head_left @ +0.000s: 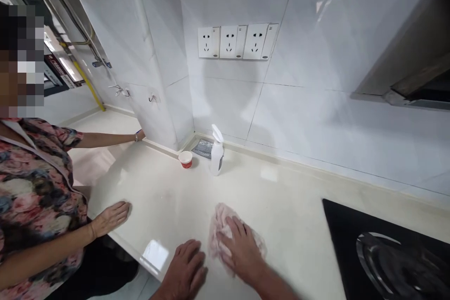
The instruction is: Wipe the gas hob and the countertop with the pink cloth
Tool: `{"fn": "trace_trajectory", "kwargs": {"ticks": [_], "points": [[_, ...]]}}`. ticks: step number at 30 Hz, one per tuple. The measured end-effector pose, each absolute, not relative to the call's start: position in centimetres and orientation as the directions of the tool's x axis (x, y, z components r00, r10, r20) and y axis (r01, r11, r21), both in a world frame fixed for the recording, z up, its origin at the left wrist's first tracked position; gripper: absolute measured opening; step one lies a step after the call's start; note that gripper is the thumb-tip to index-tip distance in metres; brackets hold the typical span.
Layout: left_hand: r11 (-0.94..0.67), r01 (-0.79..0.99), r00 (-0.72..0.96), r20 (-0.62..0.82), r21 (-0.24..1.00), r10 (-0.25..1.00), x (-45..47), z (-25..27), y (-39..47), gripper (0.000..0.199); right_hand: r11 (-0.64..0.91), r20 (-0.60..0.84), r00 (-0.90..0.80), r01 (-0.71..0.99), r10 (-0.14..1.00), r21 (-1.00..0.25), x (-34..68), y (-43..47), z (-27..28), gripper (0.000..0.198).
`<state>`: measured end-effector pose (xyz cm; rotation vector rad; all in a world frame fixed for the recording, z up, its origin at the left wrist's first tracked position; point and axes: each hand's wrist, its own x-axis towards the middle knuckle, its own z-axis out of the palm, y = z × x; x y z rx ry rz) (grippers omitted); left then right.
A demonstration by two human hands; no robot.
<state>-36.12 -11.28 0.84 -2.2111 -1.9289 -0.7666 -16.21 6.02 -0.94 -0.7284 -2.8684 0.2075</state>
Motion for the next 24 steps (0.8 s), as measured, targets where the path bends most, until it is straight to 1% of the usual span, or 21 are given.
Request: {"fn": "trace_trajectory", "kwargs": {"ticks": [2,5,10,15,18,21,24], "points": [[-0.174,0.958,0.063,0.422,0.229,0.904,-36.2,0.8,-11.3,0.023,0.833,0.096,-0.836,0.514,0.54,-0.204,-18.3,9.7,0.2,0.049],[-0.164,0.966,0.068,0.417,0.2,0.906,-36.2,0.6,-11.4,0.026,0.778,0.066,-0.784,0.597,0.618,-0.196,-21.3,14.9,1.6,0.046],[-0.141,0.974,0.06,0.403,0.175,0.913,-36.3,0.6,-11.5,0.027,0.658,0.1,-0.651,0.74,0.753,-0.141,-21.7,22.3,2.5,0.045],[-0.12,0.975,0.044,0.367,0.186,0.929,-36.2,1.1,-11.6,0.032,0.54,0.127,-0.526,0.833,0.841,-0.121,-15.4,26.8,1.2,0.046],[-0.114,0.979,0.051,0.335,0.17,0.941,-36.4,1.2,-11.6,0.038,0.411,0.189,-0.392,0.909,0.9,-0.074,-9.8,27.5,0.1,0.047],[-0.12,0.981,0.058,0.353,0.155,0.934,-36.7,0.7,-11.6,0.035,0.283,0.2,-0.268,0.958,0.943,-0.051,-4.7,26.9,0.0,0.05],[-0.135,0.979,0.065,0.396,0.153,0.916,-37.2,-0.1,-11.3,0.029,0.281,0.188,-0.268,0.959,0.945,-0.043,-1.6,25.7,0.7,0.052]]}}
